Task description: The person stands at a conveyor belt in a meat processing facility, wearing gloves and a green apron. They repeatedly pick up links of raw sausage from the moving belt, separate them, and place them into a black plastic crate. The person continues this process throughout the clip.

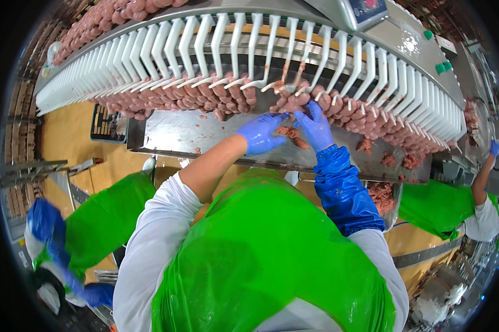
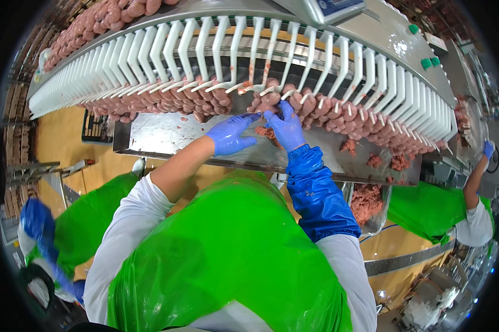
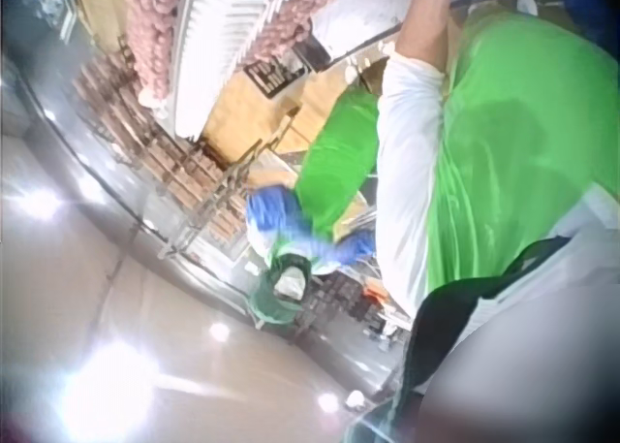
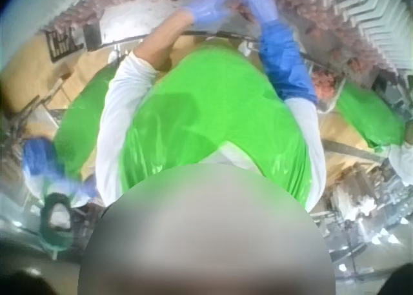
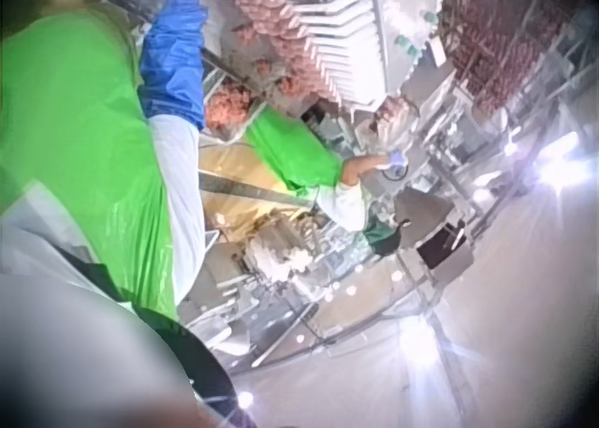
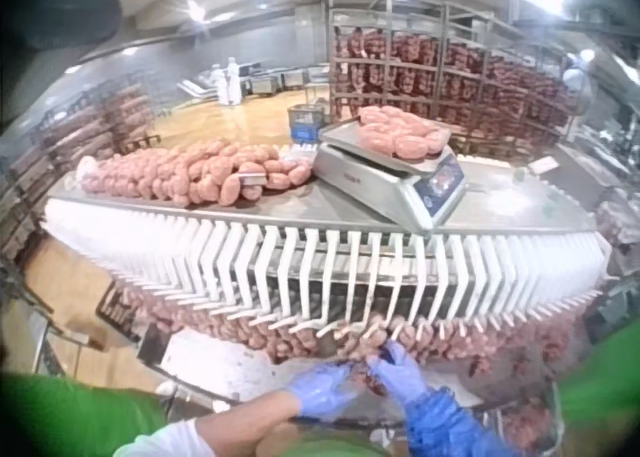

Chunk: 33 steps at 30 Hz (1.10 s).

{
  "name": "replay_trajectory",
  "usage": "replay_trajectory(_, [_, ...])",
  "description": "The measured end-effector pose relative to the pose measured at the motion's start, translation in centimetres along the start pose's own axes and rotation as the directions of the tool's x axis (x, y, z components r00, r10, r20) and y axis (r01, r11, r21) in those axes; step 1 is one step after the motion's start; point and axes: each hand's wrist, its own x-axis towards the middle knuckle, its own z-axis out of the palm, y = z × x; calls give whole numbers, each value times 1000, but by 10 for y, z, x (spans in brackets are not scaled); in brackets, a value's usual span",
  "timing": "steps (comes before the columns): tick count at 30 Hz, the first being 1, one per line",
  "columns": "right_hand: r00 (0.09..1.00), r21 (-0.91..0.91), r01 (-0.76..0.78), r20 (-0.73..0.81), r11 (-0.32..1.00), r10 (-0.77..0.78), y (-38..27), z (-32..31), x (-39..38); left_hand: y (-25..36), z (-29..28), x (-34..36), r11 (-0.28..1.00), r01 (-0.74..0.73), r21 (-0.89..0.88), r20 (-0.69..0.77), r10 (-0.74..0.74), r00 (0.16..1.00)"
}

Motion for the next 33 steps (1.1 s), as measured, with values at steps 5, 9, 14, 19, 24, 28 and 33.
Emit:
replay_trajectory(5, [978,-186,60,-185,981,-94,22,-54,-34,-10,-1,2,940,35,-340,62,-15,998])
replay_trajectory(9, [856,-150,-51,-515,987,-34,34,-143,-65,-55,35,-25,813,146,-563,25,-160,987])
replay_trajectory(14, [723,-217,78,-660,973,-205,39,-237,-43,-37,57,-23,787,177,-591,56,-179,982])
replay_trajectory(19, [830,-317,69,-507,946,-231,27,-248,-27,50,56,24,877,110,-468,37,-105,994])
replay_trajectory(24, [998,213,-36,66,976,22,-21,-286,-69,158,46,70,894,-219,-391,-161,168,972])
replay_trajectory(28, [755,-442,541,629,715,-183,-123,-251,-106,260,29,123,817,-533,-222,-278,471,837])
replay_trajectory(33, [770,-706,588,638,394,-5,-146,-276,-112,272,71,142,640,457,-617,599,6,801])
